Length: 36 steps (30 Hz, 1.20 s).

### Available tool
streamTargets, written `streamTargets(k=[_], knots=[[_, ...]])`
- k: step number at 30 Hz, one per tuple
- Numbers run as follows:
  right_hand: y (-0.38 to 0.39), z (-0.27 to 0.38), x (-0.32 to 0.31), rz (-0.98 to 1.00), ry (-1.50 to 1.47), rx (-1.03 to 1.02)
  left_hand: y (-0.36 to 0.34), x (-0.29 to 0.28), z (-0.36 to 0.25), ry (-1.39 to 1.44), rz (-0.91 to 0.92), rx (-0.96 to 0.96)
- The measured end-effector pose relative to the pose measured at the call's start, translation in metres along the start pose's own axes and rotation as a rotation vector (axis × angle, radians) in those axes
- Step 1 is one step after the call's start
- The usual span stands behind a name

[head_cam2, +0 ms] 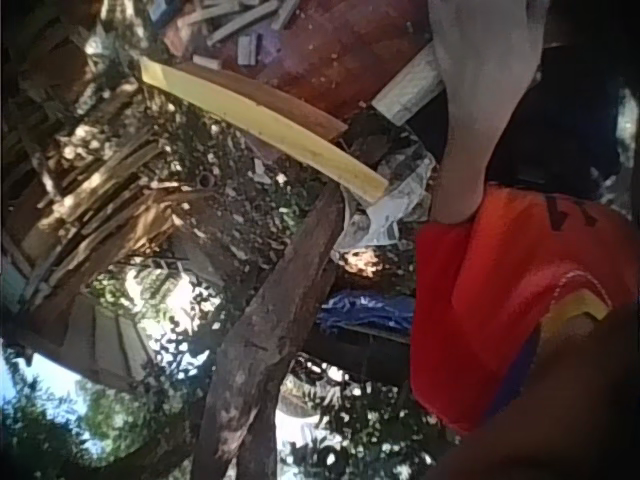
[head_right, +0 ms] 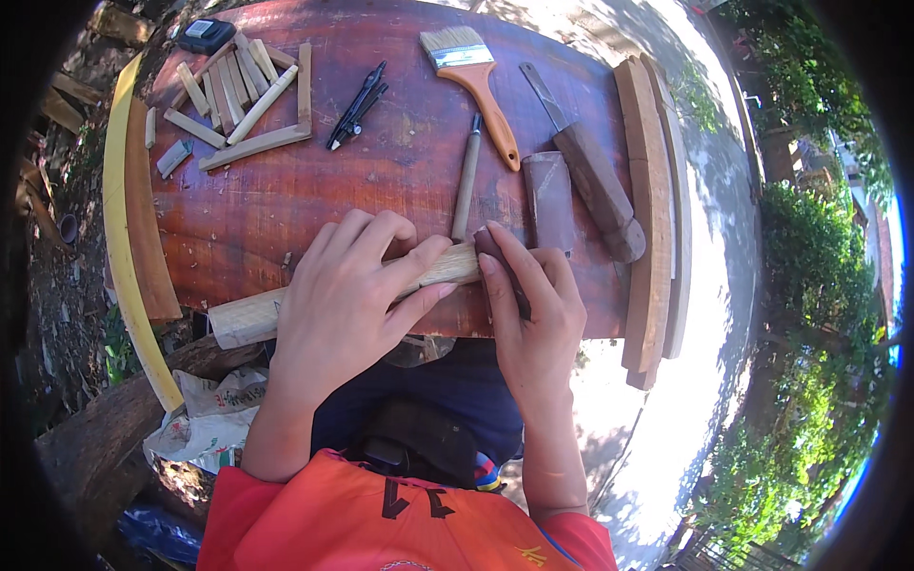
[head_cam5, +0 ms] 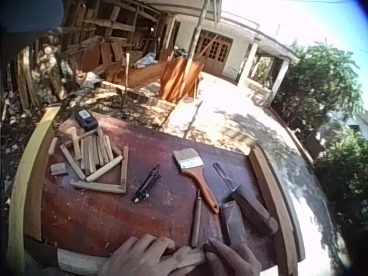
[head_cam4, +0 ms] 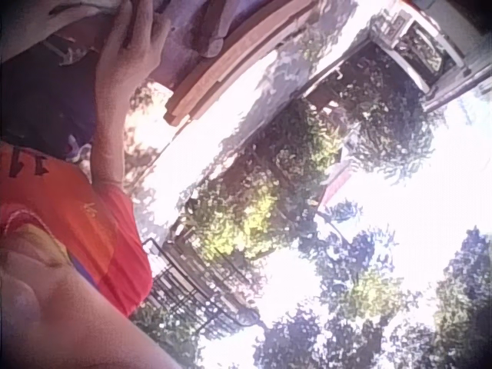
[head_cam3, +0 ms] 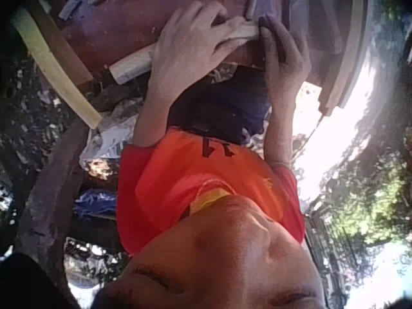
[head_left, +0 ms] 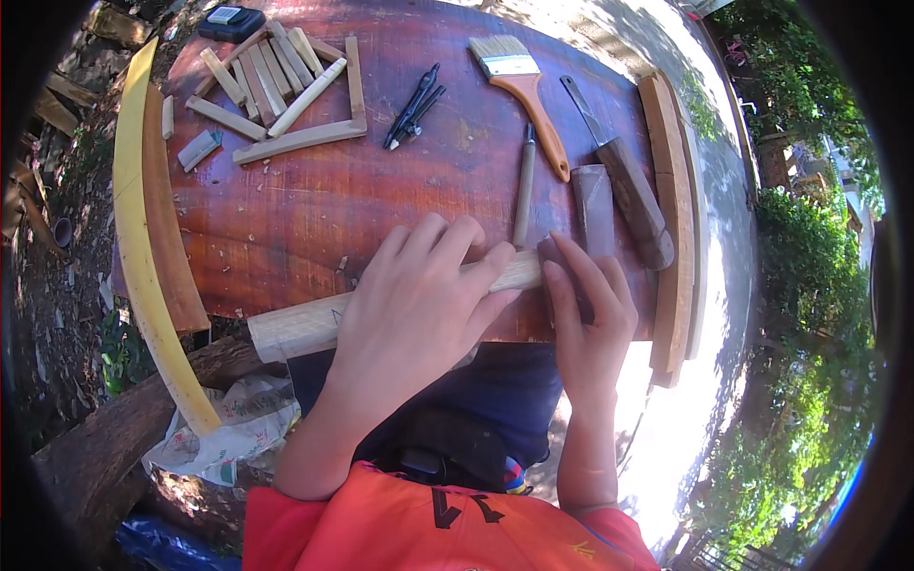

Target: Measure and fit together pieces of wood for joinery using a mallet and small wood blocks.

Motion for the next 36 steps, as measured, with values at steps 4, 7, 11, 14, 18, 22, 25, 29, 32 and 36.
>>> streamTargets(k=[4, 7, 11, 14, 18, 22, 25, 29, 32, 36], knots=[[-0.012, 0.0, 0.007, -0.038, 0.055, -0.015, -0.001, 0.002, 0.0, 0.046, 0.007, -0.012], [-0.011, -0.001, 0.008, -0.054, 0.04, -0.043, -0.001, 0.001, 0.001, 0.029, -0.008, -0.014], [0.003, -0.004, 0.002, -0.069, 0.047, -0.056, -0.001, 0.004, 0.001, 0.054, 0.015, -0.018], [-0.008, -0.007, 0.008, -0.089, 0.05, -0.065, -0.003, 0.006, 0.0, 0.034, 0.005, 0.008], [-0.013, -0.002, 0.006, -0.033, 0.037, -0.038, 0.0, 0.002, 0.002, -0.005, -0.036, -0.009], [0.005, -0.009, 0.0, -0.051, 0.018, -0.05, -0.002, 0.004, -0.001, -0.006, -0.026, 0.007], [-0.016, -0.003, 0.007, -0.144, 0.16, -0.187, -0.002, 0.005, 0.002, 0.012, -0.043, 0.006], [-0.004, -0.002, 0.002, -0.067, 0.098, -0.039, -0.004, 0.004, 0.003, 0.007, -0.046, -0.005], [0.013, -0.003, -0.005, -0.08, 0.113, -0.039, -0.002, 0.006, 0.001, 0.013, -0.023, -0.009], [-0.017, -0.002, 0.012, -0.14, 0.173, -0.164, -0.002, 0.005, 0.003, 0.027, -0.075, 0.004]])
Point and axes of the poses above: each hand's wrist, its own y-axis away from the middle knuckle, its own x-axis out of the palm, z = x × y, the point moved 5 cm from there along -y, towards the middle knuckle, and after that the axes turned 2 degrees about -x, right-handed, at the moved point
